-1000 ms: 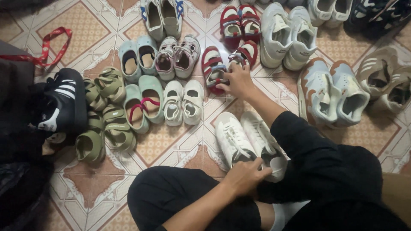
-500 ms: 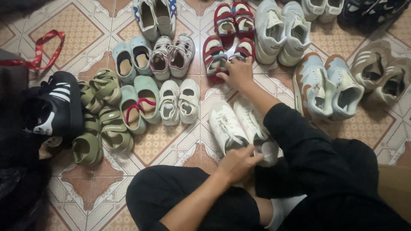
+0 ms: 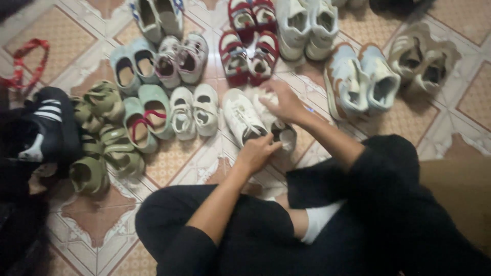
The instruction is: The person is threading laces through the eyelets of a pair of white sneakers and then tying the laces while sitting on the floor.
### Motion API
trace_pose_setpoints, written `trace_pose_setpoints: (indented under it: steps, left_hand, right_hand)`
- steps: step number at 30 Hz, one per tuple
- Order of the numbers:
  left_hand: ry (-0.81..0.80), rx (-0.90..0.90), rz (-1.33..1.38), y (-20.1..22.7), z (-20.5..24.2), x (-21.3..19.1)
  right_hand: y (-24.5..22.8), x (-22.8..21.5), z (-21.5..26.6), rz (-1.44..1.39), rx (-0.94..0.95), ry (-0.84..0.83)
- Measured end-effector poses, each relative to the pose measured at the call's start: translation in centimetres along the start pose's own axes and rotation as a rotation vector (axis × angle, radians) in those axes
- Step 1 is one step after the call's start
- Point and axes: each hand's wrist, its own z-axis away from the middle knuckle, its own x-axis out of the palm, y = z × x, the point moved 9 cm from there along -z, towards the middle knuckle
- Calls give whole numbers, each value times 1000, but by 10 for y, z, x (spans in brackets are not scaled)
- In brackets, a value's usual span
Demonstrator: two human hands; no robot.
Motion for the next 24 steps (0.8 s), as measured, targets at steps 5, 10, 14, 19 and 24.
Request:
trace_pose_setpoints:
  steps: [5,10,14,19,24]
  left_hand:
    - [-96,-28,15,-4,0,22]
    - [-191,-194,63,-9,6,19]
    - [-279,-286,12,-4,11,16]
    - [-189,-531,340,-1,18,-32]
    - [-26,-608,333,-6,12,-58]
  right_hand:
    - [-21,-11,112,-17,-136,-188]
    - [-26,-27,150,68,-26,-107]
    - [-12,-16,145,116,-72,-96]
    - [-4,-3,155,113,-24,-307]
    - [-53,-33,161,159,-80,-331]
